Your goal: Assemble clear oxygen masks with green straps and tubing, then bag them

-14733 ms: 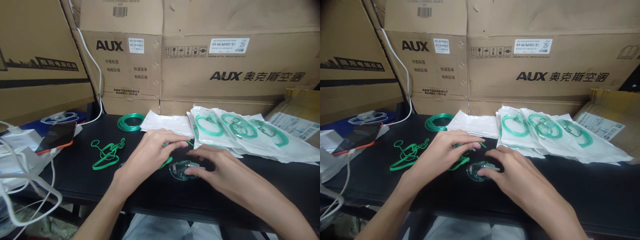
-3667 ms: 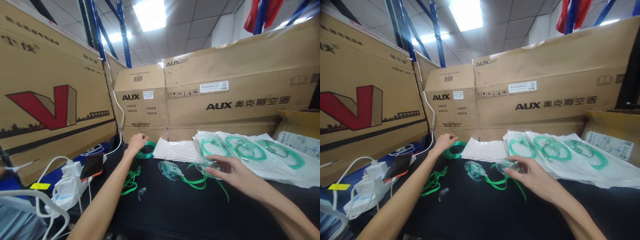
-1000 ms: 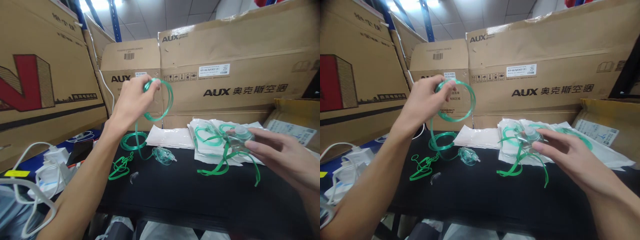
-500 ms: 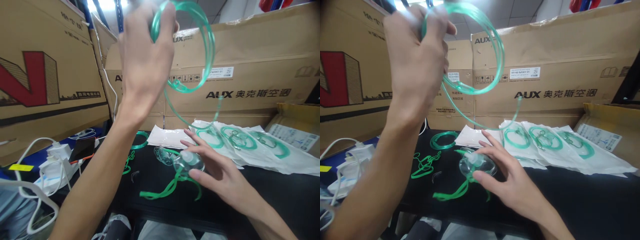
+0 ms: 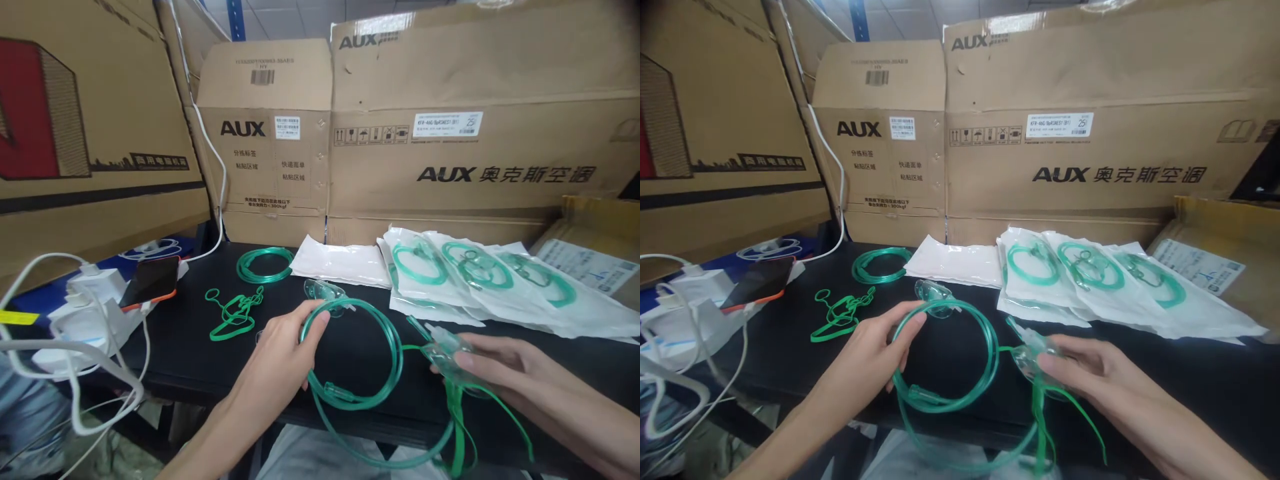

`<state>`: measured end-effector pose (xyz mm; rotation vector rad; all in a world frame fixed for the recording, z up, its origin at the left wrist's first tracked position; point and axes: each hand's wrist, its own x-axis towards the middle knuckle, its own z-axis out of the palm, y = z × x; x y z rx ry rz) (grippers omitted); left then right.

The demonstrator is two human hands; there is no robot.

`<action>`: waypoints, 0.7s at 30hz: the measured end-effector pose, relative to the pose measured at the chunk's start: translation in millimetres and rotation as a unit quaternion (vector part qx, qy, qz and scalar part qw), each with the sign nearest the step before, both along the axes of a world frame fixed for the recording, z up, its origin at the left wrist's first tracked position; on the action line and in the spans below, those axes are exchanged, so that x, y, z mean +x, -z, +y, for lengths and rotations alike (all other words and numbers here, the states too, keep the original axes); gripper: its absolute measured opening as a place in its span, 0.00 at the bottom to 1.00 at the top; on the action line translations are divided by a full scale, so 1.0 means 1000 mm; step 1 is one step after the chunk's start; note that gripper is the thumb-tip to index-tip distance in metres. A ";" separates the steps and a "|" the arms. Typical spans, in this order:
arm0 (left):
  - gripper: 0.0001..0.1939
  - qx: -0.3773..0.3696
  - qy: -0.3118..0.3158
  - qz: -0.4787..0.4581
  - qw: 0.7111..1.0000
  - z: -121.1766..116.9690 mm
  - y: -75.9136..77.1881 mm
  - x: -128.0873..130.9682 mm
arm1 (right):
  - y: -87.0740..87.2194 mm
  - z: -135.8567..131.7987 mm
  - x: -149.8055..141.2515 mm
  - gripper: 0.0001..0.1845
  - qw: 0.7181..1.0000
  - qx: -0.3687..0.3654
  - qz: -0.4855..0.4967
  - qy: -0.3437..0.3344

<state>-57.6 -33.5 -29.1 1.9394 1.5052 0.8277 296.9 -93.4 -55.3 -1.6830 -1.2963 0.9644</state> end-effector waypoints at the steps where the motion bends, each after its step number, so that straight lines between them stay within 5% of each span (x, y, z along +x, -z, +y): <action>1: 0.25 0.015 0.002 0.028 0.999 0.000 0.005 -0.002 | -0.010 0.007 -0.003 0.31 1.000 -0.008 -0.010 0.011; 4: 0.21 0.080 0.029 0.115 0.990 0.000 0.010 -0.005 | -0.048 0.035 -0.016 0.31 0.997 0.031 -0.065 -0.020; 7: 0.20 0.093 0.058 0.185 0.977 0.001 0.011 0.000 | -0.079 0.062 -0.032 0.25 0.980 0.059 -0.130 -0.138; 13: 0.19 0.132 0.110 0.220 0.960 0.012 0.010 0.020 | -0.080 0.084 -0.060 0.27 0.915 0.043 -0.243 -0.318; 17: 0.19 0.152 0.094 0.237 0.955 0.013 0.001 0.018 | -0.080 0.071 -0.056 0.26 0.912 0.072 -0.241 -0.323; 21: 0.18 0.197 0.117 0.213 0.950 0.013 -0.006 0.014 | -0.095 0.053 -0.013 0.27 0.949 0.104 -0.225 -0.197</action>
